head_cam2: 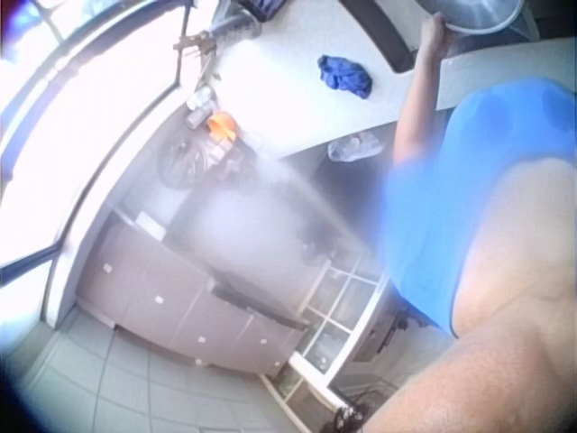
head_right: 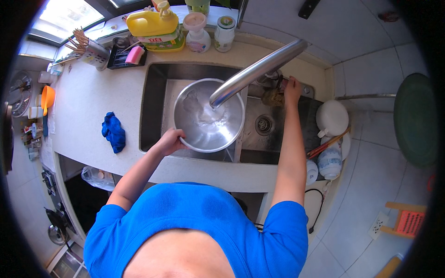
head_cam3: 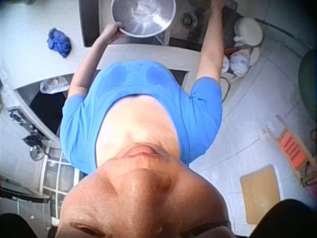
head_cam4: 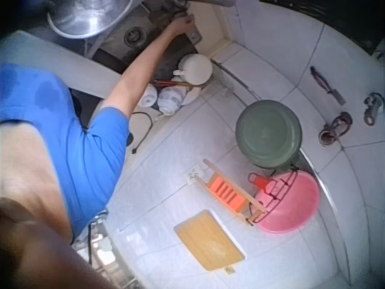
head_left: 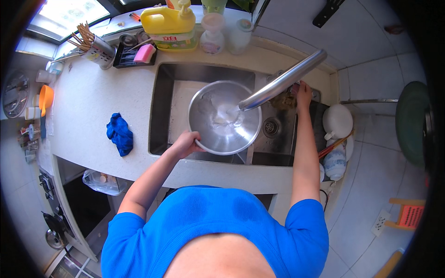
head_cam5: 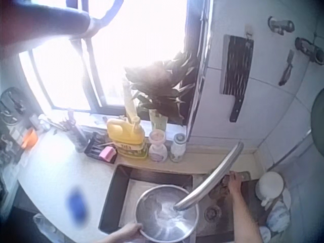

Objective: The person washes a small bowl, chopsticks, and a spoon in the kitchen sink using a sponge and running water. They then wipe the countertop with a blue cloth, scrub a metal bowl with a sponge, rinse it, and dry it with the cloth before placing it on the counter.

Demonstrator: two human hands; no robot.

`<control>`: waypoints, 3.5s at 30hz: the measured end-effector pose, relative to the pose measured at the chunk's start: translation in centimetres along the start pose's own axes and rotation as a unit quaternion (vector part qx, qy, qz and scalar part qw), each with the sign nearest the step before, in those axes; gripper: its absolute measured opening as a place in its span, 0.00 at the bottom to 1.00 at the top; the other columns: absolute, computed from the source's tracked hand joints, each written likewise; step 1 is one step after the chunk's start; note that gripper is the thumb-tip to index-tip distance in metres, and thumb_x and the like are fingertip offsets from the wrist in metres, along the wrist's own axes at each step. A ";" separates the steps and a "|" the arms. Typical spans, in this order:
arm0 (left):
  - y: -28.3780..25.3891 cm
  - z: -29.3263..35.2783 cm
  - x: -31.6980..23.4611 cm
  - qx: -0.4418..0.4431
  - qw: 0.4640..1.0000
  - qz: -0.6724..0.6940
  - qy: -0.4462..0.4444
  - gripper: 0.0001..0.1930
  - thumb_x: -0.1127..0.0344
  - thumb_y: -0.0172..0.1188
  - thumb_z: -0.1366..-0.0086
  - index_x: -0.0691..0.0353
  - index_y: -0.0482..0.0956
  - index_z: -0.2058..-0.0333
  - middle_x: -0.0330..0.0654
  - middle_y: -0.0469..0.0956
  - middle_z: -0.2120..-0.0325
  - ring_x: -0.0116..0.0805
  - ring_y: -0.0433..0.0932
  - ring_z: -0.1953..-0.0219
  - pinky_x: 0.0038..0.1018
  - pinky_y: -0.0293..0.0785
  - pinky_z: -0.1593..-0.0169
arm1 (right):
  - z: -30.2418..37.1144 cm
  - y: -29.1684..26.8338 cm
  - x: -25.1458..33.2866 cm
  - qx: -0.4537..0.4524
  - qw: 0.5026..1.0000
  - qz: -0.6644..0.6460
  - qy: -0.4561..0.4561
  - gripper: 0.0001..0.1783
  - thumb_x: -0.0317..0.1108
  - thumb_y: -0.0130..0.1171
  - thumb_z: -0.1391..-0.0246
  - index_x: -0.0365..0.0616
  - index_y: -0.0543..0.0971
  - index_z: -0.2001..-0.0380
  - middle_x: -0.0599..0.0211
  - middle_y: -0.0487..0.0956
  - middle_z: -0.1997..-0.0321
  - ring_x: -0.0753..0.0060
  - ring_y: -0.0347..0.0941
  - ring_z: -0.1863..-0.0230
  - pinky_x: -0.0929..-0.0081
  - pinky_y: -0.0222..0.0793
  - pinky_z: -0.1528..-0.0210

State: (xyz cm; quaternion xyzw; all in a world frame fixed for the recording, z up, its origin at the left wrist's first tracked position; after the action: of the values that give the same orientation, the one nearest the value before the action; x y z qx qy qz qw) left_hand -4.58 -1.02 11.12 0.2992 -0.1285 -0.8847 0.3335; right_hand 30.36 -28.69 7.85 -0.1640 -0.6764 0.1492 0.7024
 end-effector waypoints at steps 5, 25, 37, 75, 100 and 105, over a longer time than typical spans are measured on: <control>-2.1 -0.1 -1.1 -0.024 0.998 0.056 0.009 0.11 0.76 0.43 0.47 0.80 0.64 0.66 0.54 0.70 0.73 0.43 0.77 0.72 0.35 0.79 0.67 | 1.0 -1.4 -0.2 0.073 0.985 -0.131 0.082 0.19 0.40 0.40 0.40 0.40 0.66 0.51 0.61 0.74 0.59 0.70 0.72 0.58 0.74 0.68 0.58; -2.2 -4.2 1.8 -0.043 0.999 -0.014 0.014 0.16 0.76 0.42 0.48 0.76 0.62 0.59 0.51 0.70 0.68 0.42 0.75 0.68 0.35 0.78 0.67 | 3.2 -2.1 2.1 0.042 0.987 -0.132 0.082 0.19 0.36 0.43 0.41 0.36 0.66 0.50 0.61 0.74 0.60 0.73 0.72 0.61 0.78 0.68 0.61; -4.6 -4.6 3.8 -0.066 0.997 -0.014 -0.027 0.20 0.74 0.42 0.46 0.77 0.56 0.53 0.57 0.70 0.64 0.46 0.77 0.68 0.31 0.79 0.68 | 2.6 -1.9 2.3 0.054 0.986 -0.131 0.092 0.20 0.30 0.45 0.44 0.34 0.63 0.48 0.57 0.69 0.53 0.66 0.70 0.55 0.72 0.70 0.57; -4.4 14.4 8.5 -0.010 0.973 0.187 0.133 0.33 0.77 0.43 0.47 0.64 0.41 0.43 0.56 0.60 0.52 0.52 0.72 0.57 0.43 0.75 0.58 | 42.3 36.5 20.3 0.605 0.598 0.236 -0.470 0.17 0.28 0.57 0.65 0.47 0.74 0.65 0.55 0.71 0.54 0.52 0.66 0.51 0.59 0.67 0.56; -31.2 23.9 -3.5 -0.082 0.956 0.199 0.199 0.26 0.77 0.41 0.49 0.77 0.49 0.50 0.58 0.66 0.61 0.47 0.75 0.64 0.40 0.77 0.60 | 36.6 25.3 29.2 0.457 0.875 -0.158 -0.014 0.19 0.28 0.54 0.56 0.42 0.69 0.57 0.69 0.70 0.64 0.79 0.67 0.62 0.81 0.65 0.58; -35.7 29.1 -2.6 -0.131 0.944 0.227 0.202 0.24 0.77 0.43 0.48 0.75 0.53 0.50 0.56 0.68 0.61 0.46 0.75 0.63 0.40 0.77 0.60 | 41.0 37.3 29.9 0.435 0.893 -0.094 -0.076 0.20 0.27 0.55 0.55 0.44 0.68 0.56 0.66 0.69 0.59 0.75 0.66 0.58 0.79 0.64 0.55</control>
State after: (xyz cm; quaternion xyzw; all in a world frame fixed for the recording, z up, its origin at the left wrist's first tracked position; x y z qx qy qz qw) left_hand -39.23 28.09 19.99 0.3882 -0.0062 -0.7158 0.5805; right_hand -8.96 19.03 19.95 0.2337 -0.6074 0.3734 0.6611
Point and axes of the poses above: each hand's wrist, its own z-axis away from the middle knuckle, its own y-axis out of the palm, x = y × z, the point moved 1 cm from there along -z, towards the middle knuckle
